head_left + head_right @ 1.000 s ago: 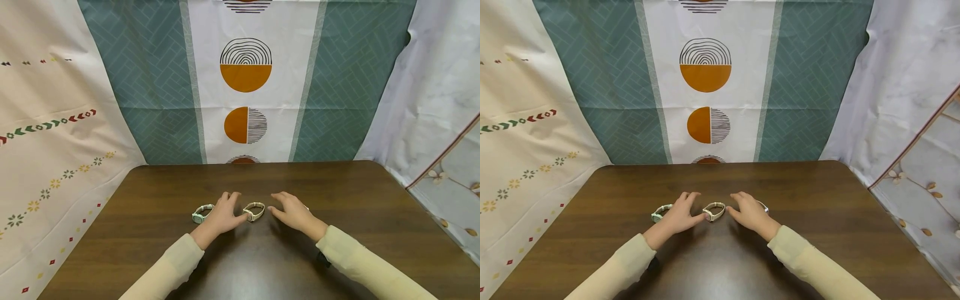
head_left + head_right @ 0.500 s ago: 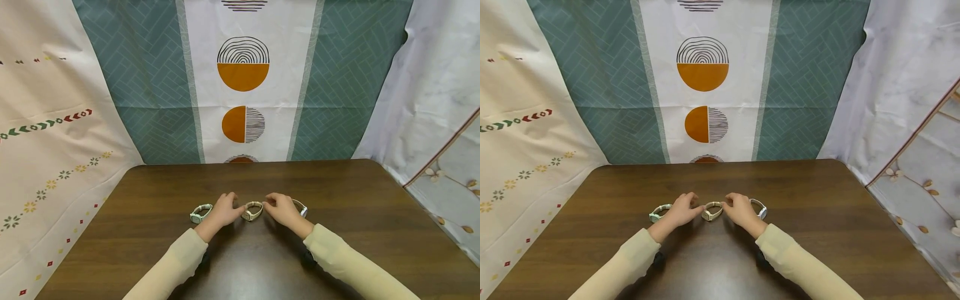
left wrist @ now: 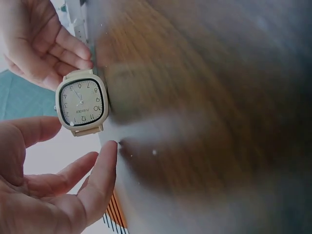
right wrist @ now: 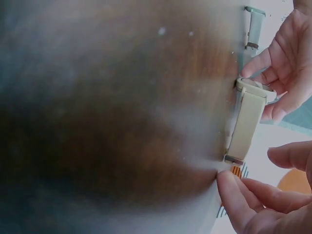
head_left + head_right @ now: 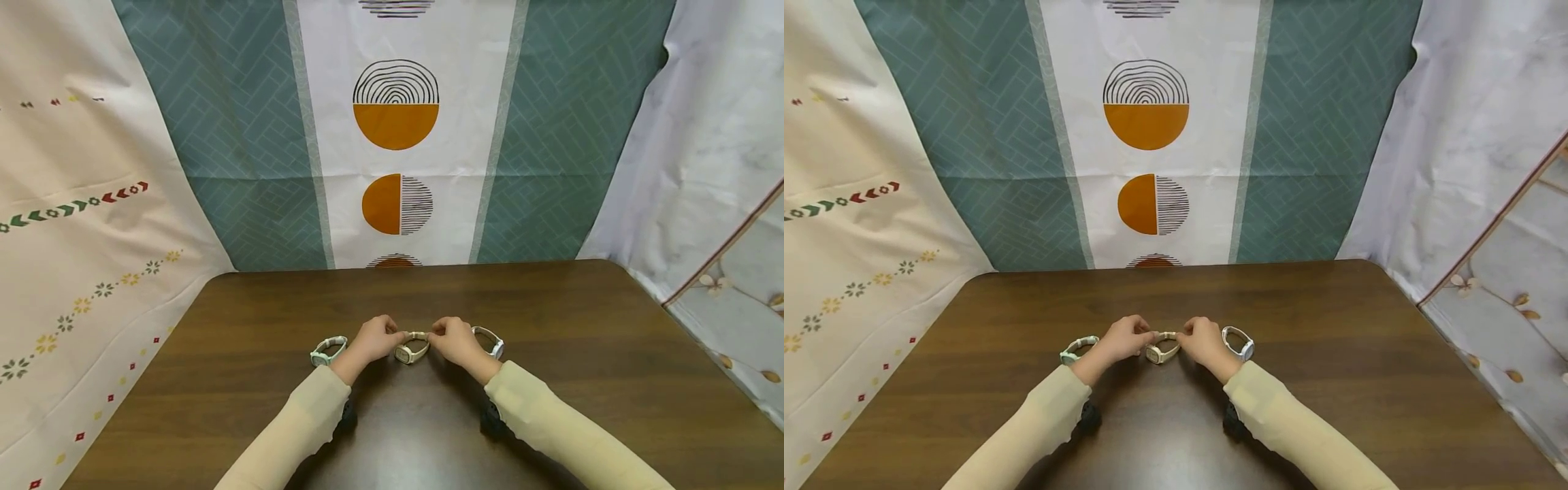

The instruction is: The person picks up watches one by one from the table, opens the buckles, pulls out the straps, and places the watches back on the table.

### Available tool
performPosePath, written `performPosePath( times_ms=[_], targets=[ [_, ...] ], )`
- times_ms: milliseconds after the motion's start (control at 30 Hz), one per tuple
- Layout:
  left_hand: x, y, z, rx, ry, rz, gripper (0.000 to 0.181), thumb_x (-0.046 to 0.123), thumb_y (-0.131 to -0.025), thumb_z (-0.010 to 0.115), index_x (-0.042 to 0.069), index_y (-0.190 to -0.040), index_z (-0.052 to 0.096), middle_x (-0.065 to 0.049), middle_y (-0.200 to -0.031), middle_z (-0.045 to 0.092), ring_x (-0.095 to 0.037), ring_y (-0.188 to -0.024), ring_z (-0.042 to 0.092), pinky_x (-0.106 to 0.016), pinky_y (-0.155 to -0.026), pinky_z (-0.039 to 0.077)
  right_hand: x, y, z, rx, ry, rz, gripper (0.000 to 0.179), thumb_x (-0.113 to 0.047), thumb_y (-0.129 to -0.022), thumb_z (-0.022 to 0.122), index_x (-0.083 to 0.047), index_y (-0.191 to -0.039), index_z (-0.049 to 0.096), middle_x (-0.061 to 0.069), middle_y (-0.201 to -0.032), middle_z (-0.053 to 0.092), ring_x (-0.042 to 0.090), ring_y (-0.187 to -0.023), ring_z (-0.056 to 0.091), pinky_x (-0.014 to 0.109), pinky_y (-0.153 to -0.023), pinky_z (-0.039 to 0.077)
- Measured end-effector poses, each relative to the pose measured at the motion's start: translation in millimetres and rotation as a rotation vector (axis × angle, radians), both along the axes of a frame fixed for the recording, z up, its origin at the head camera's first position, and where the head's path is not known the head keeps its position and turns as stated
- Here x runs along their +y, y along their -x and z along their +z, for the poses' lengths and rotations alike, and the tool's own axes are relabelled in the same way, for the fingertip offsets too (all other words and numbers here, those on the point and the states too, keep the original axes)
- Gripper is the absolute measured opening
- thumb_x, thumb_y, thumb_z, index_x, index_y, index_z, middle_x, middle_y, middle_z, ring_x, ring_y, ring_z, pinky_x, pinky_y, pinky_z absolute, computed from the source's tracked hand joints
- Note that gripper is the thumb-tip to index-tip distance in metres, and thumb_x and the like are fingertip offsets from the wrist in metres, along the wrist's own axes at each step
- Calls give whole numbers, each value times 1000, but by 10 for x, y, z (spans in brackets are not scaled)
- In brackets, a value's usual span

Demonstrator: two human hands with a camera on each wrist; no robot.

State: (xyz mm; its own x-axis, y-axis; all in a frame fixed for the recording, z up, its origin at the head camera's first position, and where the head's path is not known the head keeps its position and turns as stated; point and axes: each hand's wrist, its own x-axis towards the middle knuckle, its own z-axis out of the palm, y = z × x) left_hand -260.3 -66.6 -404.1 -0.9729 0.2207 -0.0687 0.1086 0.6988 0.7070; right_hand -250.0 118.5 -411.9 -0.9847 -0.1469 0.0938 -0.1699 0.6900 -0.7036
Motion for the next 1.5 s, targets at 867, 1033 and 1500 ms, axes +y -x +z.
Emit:
performPosePath(
  times_ms=[867,1033,1500],
  targets=[
    [74,2,-39,-16,-85,-52,11,7,-89,61,-4,-88,65,-12,-78,64,-15,-57,63,-24,-54,53,-62,17,0,-67,90,-58,19,-12,-86,65,3,-96,69,11,-84,71,15,-68,64,27,-61,51],
    [78,-8,-21,9,-100,-59,9,4,-89,61,-4,-88,64,-11,-76,64,-13,-56,61,-23,-53,52,-54,3,25,-118,173,-61,21,-11,-87,64,6,-100,67,12,-83,70,11,-63,62,23,-55,49],
    [30,-45,-26,86,-147,-109,7,4,-87,63,-1,-91,64,-11,-80,67,-9,-61,56,-21,-57,47,-3,31,-25,-93,216,-11,24,-11,-90,62,8,-103,67,13,-85,69,12,-65,59,22,-59,48]
  ],
)
